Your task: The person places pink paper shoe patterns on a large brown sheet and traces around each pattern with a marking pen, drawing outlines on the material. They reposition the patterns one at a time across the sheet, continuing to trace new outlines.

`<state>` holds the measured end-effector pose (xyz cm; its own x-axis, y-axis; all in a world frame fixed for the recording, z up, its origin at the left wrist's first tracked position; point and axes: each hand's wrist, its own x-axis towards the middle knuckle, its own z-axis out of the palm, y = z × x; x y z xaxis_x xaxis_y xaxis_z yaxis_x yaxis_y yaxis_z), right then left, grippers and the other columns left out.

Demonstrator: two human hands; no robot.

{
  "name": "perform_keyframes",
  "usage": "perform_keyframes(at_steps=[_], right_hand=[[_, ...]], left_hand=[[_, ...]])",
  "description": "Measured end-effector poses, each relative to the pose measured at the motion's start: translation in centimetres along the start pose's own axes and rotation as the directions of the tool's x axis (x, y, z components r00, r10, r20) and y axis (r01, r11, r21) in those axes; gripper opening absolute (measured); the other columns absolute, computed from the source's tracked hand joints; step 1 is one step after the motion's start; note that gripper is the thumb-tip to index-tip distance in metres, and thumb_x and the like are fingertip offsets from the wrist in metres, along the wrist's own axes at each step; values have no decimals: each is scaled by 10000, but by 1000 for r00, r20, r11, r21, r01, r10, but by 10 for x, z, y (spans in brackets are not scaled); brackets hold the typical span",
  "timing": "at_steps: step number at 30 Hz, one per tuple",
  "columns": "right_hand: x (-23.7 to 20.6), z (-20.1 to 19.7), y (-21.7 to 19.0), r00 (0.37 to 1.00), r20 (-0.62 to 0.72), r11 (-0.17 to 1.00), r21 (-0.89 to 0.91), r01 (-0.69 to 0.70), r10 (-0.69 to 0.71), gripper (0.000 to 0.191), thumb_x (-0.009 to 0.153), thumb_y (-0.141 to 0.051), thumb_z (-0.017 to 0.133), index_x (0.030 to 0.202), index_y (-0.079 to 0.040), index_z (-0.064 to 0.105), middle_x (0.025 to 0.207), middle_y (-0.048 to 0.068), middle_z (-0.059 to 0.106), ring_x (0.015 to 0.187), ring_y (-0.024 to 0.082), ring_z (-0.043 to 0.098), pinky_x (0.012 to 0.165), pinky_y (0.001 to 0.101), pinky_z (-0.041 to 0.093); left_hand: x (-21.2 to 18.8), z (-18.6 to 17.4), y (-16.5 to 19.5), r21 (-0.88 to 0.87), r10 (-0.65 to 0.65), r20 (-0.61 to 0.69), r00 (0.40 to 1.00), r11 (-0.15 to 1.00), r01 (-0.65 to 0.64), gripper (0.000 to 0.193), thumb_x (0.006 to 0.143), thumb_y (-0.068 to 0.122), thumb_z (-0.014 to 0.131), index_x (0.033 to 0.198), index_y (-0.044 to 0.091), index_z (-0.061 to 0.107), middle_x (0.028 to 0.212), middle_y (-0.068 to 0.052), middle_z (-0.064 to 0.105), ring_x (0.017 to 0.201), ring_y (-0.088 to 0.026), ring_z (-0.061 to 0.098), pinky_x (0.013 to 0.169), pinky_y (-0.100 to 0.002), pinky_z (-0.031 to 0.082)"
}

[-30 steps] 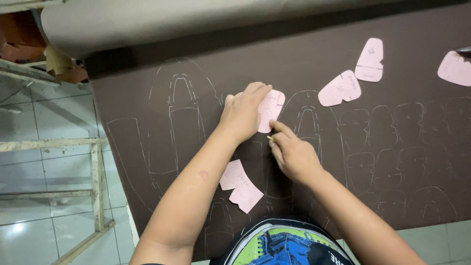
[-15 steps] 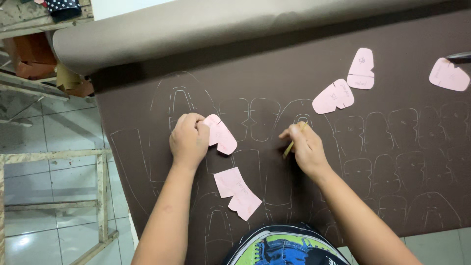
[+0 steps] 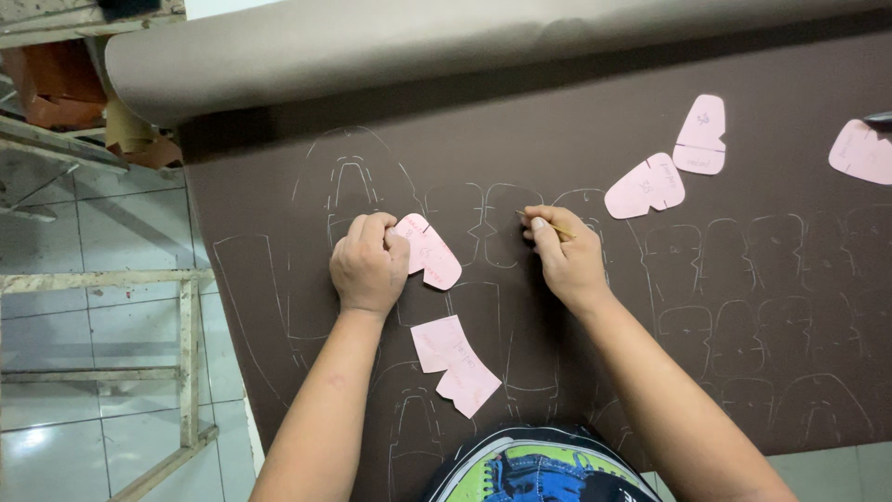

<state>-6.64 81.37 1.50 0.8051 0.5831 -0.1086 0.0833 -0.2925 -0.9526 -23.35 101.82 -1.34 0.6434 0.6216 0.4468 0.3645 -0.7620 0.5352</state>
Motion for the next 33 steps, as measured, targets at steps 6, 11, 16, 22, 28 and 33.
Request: perform_keyframes(at_steps=[6,11,16,22,28,33], right_hand=[[3,-1,3,993,-14,992,-54,118,-119,207,1037,-97,561,1169,8,682,1078,71,737,940,120,707,854,263,578],[6,-8,5,999,-15,998,-47,30,-30,191,1026,-84,547,1104,10,693,976,76,747,858,119,698,800,265,580],[9,-12,8,999,-17,991,127,39,-37,184,1054,-72,535,1094,30,683,939,84,714,850,118,653,791,270,552],[20,7,-3,993,80,991,115,75,-84,198,1018,-71,563,1135,18,695,996,54,720,884,103,671,810,260,560],[28,26,-14,959,174,971,-47,235,-224,197,1012,-74,577,1149,-2,700,1053,85,751,951,153,725,865,288,576],[32,28,-18,958,154,957,-124,263,-244,197,999,-66,589,1147,-2,702,1064,109,749,964,192,736,859,301,574]], left_hand=[[5,3,4,5,2,3,1000,1000,-2,113,813,40,639,912,89,664,826,-77,628,683,-310,619,653,-431,505],[7,4,7,-5,9,-8,1000,1000,-9,107,821,44,643,915,91,660,831,-75,629,686,-306,621,649,-426,505],[9,7,10,-7,-2,-10,1000,1000,2,101,818,49,644,906,96,660,830,-70,633,686,-306,625,649,-427,508],[12,9,15,-21,-12,-9,1000,1000,12,84,824,69,648,900,101,665,841,-77,644,701,-313,630,657,-440,501],[15,11,18,-22,-17,-2,1000,1000,17,73,827,69,642,892,96,662,835,-85,640,700,-317,630,668,-447,498],[16,12,21,-23,-26,1,1000,999,26,72,821,67,639,881,98,664,833,-87,641,691,-317,630,672,-441,504]])
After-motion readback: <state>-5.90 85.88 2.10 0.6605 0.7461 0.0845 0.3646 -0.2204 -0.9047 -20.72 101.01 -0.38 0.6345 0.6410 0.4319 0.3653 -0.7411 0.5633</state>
